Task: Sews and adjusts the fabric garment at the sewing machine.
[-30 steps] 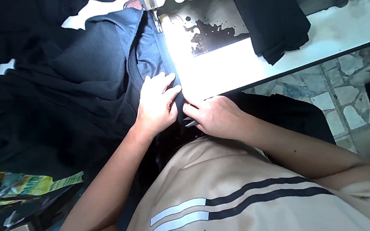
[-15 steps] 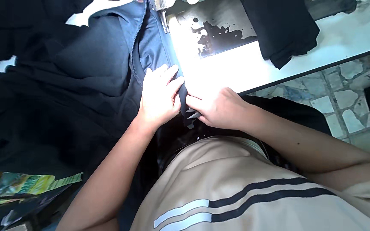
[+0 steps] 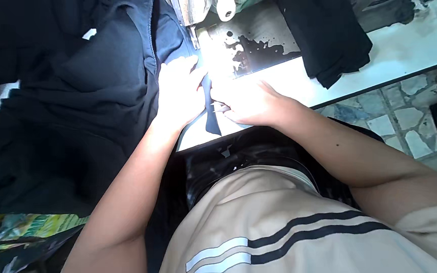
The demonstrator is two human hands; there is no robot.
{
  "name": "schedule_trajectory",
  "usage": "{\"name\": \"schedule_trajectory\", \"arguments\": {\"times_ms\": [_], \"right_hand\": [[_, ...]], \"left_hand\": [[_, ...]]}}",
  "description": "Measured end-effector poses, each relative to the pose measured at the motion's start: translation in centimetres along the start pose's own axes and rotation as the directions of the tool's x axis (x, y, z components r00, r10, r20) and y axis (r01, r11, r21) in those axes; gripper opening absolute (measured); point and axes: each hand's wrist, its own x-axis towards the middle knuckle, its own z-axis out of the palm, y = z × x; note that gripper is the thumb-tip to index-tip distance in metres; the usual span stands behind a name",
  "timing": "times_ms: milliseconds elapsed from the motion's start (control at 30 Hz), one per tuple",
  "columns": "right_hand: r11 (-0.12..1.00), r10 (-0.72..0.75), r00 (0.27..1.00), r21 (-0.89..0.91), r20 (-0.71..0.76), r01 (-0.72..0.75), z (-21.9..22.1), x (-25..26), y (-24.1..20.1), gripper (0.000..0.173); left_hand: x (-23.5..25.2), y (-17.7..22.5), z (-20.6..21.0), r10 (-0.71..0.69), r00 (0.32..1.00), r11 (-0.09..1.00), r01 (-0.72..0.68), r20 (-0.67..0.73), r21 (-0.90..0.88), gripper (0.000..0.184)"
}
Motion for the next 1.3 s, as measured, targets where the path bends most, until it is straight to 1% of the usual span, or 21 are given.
{"name": "schedule_trajectory", "arguments": {"times_ms": [133,233,300,367,400,467,533,567,633,700,767,833,867,900,967,1033,1067,1100,1167,1233,1300], "right_hand": [[0.998,0.066,0.995,-0.017,0.072,-0.065,-1.0,1.2,0.3,0.014],[0.99,0.108,0.993,0.087,0.052,-0.112,-1.2,1.5,0.7,0.023],[0.972,0.124,0.982,0.215,-0.141,-0.092,-0.4,0.7,0.3,0.026],[0.974,0.077,0.947,0.225,-0.313,-0.005,0.9,0.0,-0.8,0.034],[0.982,0.049,0.951,0.189,-0.305,0.01,1.4,-0.3,-1.5,0.037],[0.993,0.025,0.987,0.121,-0.161,-0.006,1.9,-0.7,-2.7,0.03],[0.993,0.074,0.997,0.096,-0.007,-0.073,1.5,-0.8,-2.6,0.016],[0.987,0.131,0.991,0.092,0.022,-0.132,1.0,-0.9,-1.6,0.014],[0.97,0.238,0.969,0.068,-0.071,-0.234,-0.1,-1.4,1.1,0.016],[0.954,0.293,0.934,0.127,-0.204,-0.271,-1.5,-1.6,3.1,0.02],[0.955,0.239,0.898,0.257,-0.369,-0.148,-2.2,-0.7,2.9,0.022],[0.912,0.129,0.875,0.403,-0.466,0.08,-2.3,1.6,1.4,0.023],[0.854,0.092,0.896,0.497,-0.435,0.154,-2.4,2.8,0.7,0.029],[0.799,0.077,0.937,0.584,-0.341,0.147,-2.5,3.7,0.1,0.033],[0.75,0.074,0.98,0.657,-0.185,0.068,-2.6,4.6,-0.7,0.029],[0.742,0.091,0.972,0.666,-0.215,0.078,-1.5,3.6,-1.4,0.023],[0.725,0.1,0.945,0.673,-0.311,0.145,-0.5,2.8,-1.8,0.022],[0.697,0.099,0.906,0.678,-0.412,0.232,0.4,1.8,-2.2,0.021],[0.655,0.058,0.837,0.653,-0.544,0.379,2.2,-0.4,-3.0,0.015],[0.765,0.0,0.802,0.517,-0.598,0.385,3.4,-2.5,-3.6,0.01],[0.93,-0.046,0.822,0.275,-0.568,0.243,4.5,-4.1,-3.8,0.01]], "left_hand": [[1.3,-0.6,0.0,-0.039,0.999,0.999,0.038,0.021,0.037,0.044],[1.9,-1.0,0.1,-0.048,0.999,0.998,0.048,0.015,0.044,0.044],[2.0,-1.1,0.3,-0.03,1.0,0.999,0.03,-0.01,0.044,0.042],[2.0,-1.0,0.2,-0.049,0.999,0.998,0.049,-0.01,0.037,0.045],[2.0,-1.0,0.1,-0.053,0.999,0.998,0.053,-0.007,0.034,0.047],[2.0,-1.0,0.1,-0.059,0.998,0.998,0.058,0.012,0.036,0.049],[1.8,-1.0,-0.2,-0.069,0.997,0.997,0.068,0.032,0.033,0.049],[1.6,-0.9,-0.6,-0.071,0.996,0.997,0.069,0.062,0.034,0.048],[0.3,-0.8,-2.0,-0.043,0.992,0.998,0.037,0.118,0.05,0.049],[-0.9,-1.1,-3.3,0.038,0.993,0.997,-0.046,0.114,0.07,0.043],[-1.0,-1.1,-4.7,0.121,0.981,0.991,-0.129,0.148,0.041,0.035],[0.4,-0.3,-6.8,0.185,0.958,0.982,-0.191,0.217,0.004,0.034],[1.3,0.4,-8.4,0.199,0.938,0.979,-0.206,0.283,-0.005,0.034],[2.2,1.0,-10.0,0.202,0.914,0.975,-0.221,0.353,0.015,0.034],[3.6,1.6,-13.3,0.151,0.871,0.958,-0.246,0.468,0.148,0.032],[3.9,1.9,-15.8,0.068,0.847,0.939,-0.233,0.528,0.252,0.033],[3.5,2.5,-16.5,0.074,0.847,0.946,-0.227,0.526,0.231,0.033],[2.9,3.4,-16.5,0.142,0.854,0.955,-0.25,0.5,0.156,0.031],[1.7,4.9,-14.6,0.268,0.83,0.963,-0.244,0.489,-0.112,0.024],[0.9,5.2,-12.0,0.274,0.775,0.946,-0.111,0.569,-0.305,0.022],[0.9,4.3,-10.2,0.218,0.733,0.95,-0.009,0.645,-0.311,0.026]]}}
